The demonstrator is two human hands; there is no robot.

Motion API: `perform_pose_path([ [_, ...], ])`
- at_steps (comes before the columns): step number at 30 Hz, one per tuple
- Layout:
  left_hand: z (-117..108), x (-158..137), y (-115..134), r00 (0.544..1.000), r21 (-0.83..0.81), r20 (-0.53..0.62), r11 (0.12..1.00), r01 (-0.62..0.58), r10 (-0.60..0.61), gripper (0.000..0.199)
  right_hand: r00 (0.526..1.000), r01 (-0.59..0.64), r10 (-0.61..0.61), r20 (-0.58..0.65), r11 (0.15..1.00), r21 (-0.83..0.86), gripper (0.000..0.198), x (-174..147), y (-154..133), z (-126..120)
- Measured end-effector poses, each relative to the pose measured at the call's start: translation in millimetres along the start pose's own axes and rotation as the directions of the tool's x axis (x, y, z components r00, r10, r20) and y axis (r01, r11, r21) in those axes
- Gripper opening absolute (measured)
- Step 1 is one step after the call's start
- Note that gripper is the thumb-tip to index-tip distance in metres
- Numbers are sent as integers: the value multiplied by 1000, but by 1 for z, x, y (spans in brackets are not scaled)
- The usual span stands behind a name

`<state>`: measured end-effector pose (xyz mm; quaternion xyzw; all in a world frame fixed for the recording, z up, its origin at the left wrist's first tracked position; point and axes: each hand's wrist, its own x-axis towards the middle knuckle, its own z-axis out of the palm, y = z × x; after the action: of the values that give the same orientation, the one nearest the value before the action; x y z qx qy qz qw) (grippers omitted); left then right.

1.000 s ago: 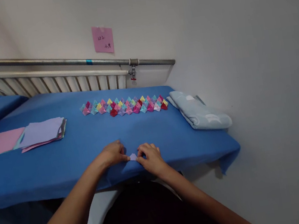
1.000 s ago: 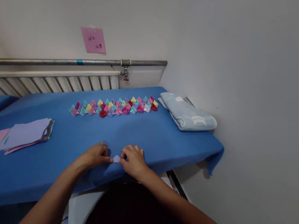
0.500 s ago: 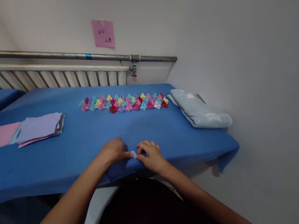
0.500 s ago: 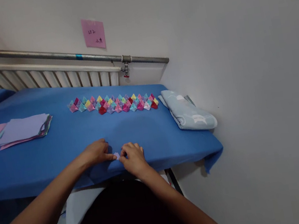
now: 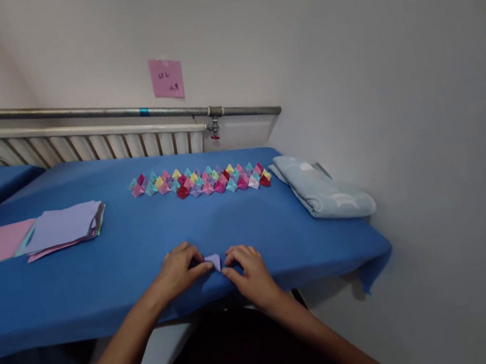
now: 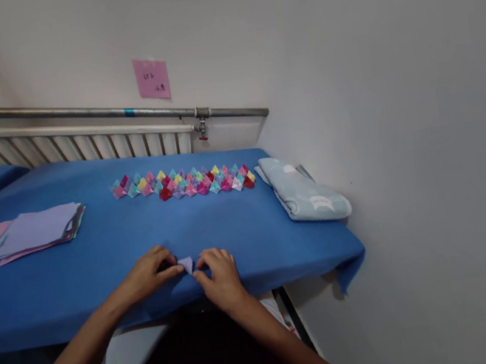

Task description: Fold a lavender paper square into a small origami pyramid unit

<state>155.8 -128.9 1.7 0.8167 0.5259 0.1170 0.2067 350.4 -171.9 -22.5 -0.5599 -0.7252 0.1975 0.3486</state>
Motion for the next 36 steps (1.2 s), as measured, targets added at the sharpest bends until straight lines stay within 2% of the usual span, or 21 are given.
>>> perform_pose_path([
  [3,5,-8,-8,996,-257,-85,966,-40,19,31,1000,-7,10,-27,996,87,9,-1,2,-1],
  [6,7,-10,-9,995,-366,-95,931,-4,-33,31,998,-40,44,-33,994,106,8,1,0,-1],
  [10,5,-5,-5,986,-283,-128,957,63,-102,26,999,-44,44,-5,998,49,9,4,-5,2],
  [16,1,11,-4,996,-202,-59,978,55,-68,22,999,-48,48,3,987,151,10,11,-3,4],
  [18,0,16,-5,1000,-211,-2,977,-4,4,27,998,-52,48,32,988,148,10,15,-3,5],
  [21,-4,22,-7,978,-230,47,955,-187,203,37,997,-75,68,46,983,166,12,21,-1,8],
  [23,-7,25,-8,954,-228,73,936,-268,291,39,994,-110,114,-4,969,222,12,25,2,9],
  [26,-10,28,-10,926,-263,157,918,-296,344,31,971,-176,221,-90,917,358,12,32,12,9],
  [28,-10,31,-11,928,-298,188,919,-258,322,24,952,-226,292,-88,868,442,13,37,19,7],
  [31,-11,41,-13,969,-328,151,935,-139,197,17,940,-294,340,-7,822,488,14,48,25,2],
  [33,-15,55,-16,993,-297,93,954,-40,70,13,947,-291,321,20,827,481,13,60,25,-1],
  [36,-26,84,-25,995,-217,6,971,98,-99,9,973,-199,231,-18,874,444,11,90,22,-5],
])
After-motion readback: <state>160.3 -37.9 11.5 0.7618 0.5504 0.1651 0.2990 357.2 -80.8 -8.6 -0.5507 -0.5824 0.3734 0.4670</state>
